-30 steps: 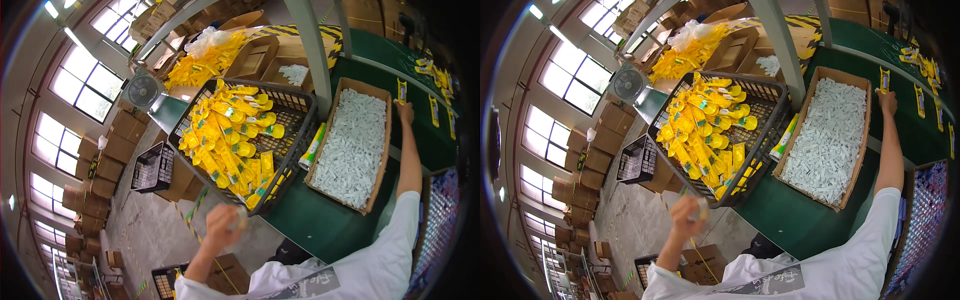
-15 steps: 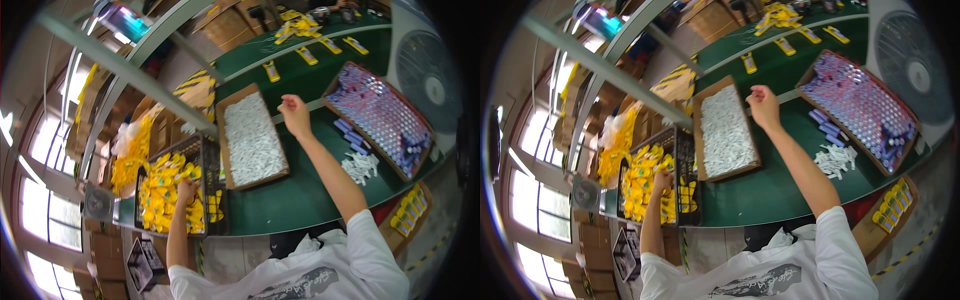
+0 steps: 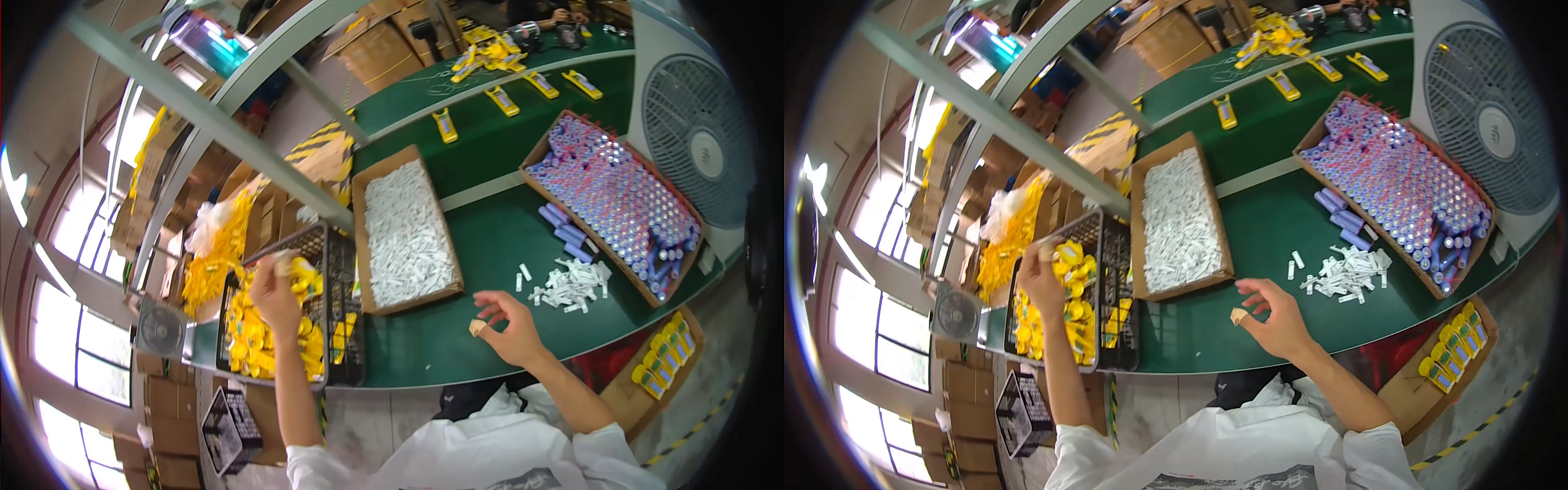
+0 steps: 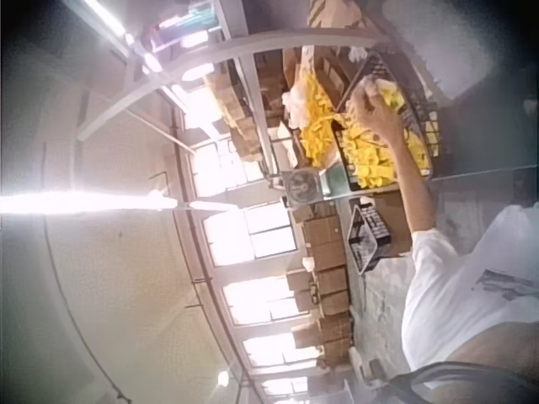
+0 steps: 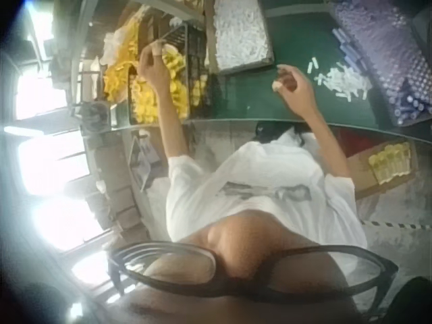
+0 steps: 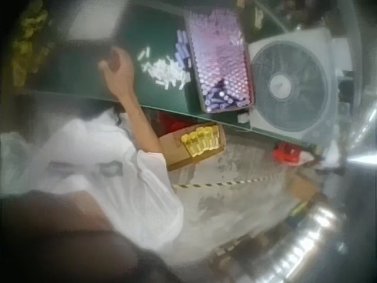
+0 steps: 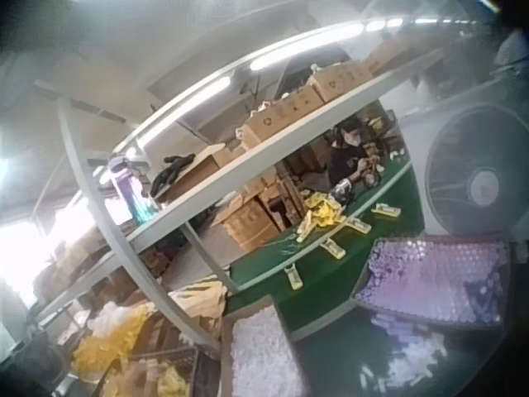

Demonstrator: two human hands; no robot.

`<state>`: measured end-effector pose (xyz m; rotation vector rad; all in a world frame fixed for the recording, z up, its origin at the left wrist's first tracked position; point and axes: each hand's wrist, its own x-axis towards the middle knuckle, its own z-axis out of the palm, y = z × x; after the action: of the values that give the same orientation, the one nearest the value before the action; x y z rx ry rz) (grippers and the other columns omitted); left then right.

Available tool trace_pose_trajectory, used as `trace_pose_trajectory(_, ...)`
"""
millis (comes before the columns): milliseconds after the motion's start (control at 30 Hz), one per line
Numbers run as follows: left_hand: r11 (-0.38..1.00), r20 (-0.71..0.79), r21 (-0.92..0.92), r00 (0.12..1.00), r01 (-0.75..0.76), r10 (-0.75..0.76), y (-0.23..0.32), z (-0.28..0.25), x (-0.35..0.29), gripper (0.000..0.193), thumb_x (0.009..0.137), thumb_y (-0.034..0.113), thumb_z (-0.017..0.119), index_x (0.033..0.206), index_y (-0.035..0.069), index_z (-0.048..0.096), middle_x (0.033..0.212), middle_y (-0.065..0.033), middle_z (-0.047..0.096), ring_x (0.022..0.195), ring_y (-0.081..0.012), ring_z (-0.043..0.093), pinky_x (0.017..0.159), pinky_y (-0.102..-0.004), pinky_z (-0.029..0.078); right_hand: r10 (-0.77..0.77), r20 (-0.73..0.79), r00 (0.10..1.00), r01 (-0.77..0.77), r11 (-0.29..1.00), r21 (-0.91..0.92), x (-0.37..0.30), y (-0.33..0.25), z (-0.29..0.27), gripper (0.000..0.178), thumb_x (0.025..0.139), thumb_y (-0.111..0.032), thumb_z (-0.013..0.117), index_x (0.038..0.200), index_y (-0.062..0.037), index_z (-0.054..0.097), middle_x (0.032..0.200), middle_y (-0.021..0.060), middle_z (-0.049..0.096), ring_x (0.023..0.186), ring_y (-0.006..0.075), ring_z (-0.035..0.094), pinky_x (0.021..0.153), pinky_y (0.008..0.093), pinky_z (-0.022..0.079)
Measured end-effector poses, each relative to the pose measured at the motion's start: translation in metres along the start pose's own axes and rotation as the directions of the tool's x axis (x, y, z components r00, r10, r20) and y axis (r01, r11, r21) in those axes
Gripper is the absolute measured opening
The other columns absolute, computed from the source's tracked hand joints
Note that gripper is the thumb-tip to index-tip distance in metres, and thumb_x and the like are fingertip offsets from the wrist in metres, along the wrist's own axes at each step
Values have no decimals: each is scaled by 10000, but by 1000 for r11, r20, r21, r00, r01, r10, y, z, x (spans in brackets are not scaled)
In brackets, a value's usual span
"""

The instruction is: The person assembles handheld flashlights by hand, inserting batteries and internal components into yellow flashlight casings.

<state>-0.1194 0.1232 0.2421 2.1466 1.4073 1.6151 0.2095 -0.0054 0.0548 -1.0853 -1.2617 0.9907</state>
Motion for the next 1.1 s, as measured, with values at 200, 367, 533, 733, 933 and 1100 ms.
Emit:
trace_pose_trajectory(200, 937, 403, -308, 915, 165, -29, 87, 113, -87, 110, 975, 77, 754, 1002, -29, 758, 931, -69, 746, 823, -110, 658, 743, -274, 521, 24, 279, 960, -72, 984, 165, 23, -37, 26, 872, 764, -218, 954, 1507, -82, 520, 1257, 105, 694, 951, 207, 703, 801, 325, 585)
trace_pose_trajectory(367, 940, 543, -269, 839, 210, -32, 107, 153, -128, 104, 952, 56, 761, 1027, -16, 753, 1008, -124, 756, 927, -183, 702, 829, -302, 543, 3, 136, 991, -63, 896, 439, -6, 12, 24, 572, 799, -97, 926, 1289, -27, 640, 1166, 45, 733, 1028, 123, 706, 904, 305, 578)
trace_pose_trajectory(533, 685, 445, -459, 814, 566, -374, 78, 142, -158, 101, 980, 35, 721, 1042, -43, 735, 1036, -82, 747, 977, -143, 677, 923, -299, 520, 121, 161, 979, -182, 874, 451, -17, 18, 0, 477, 837, -67, 896, 1249, 0, 664, 1114, 40, 760, 1023, 84, 703, 928, 283, 572)
trace_pose_trajectory(733, 963, 489, -70, 851, 259, -193, 54, 134, -186, 307, 944, 105, 769, 1194, -45, 673, 1197, -148, 708, 1120, -234, 667, 1006, -367, 511, 132, 245, 961, -221, 898, 381, -12, 33, -1, 553, 836, -52, 889, 1322, -41, 627, 1214, 51, 720, 1110, 126, 684, 976, 303, 549)
trace_pose_trajectory(933, 931, 607, -20, 744, 366, -279, 38, 86, -221, 587, 863, 198, 869, 1356, -26, 641, 1359, -218, 679, 1278, -350, 654, 1079, -437, 508, 45, 213, 976, -117, 932, 342, -14, 52, 14, 570, 798, -16, 908, 1288, -60, 619, 1184, 46, 683, 1117, 172, 658, 1015, 345, 547)
trace_pose_trajectory(1100, 918, 587, 83, 726, 387, -359, 48, 62, -206, 617, 852, 285, 910, 1326, -25, 665, 1263, -237, 725, 1168, -339, 729, 990, -417, 568, 203, 454, 868, -395, 836, 381, -6, 25, 17, 668, 775, 38, 882, 1377, -21, 600, 1290, 97, 674, 1070, 198, 709, 941, 339, 587)
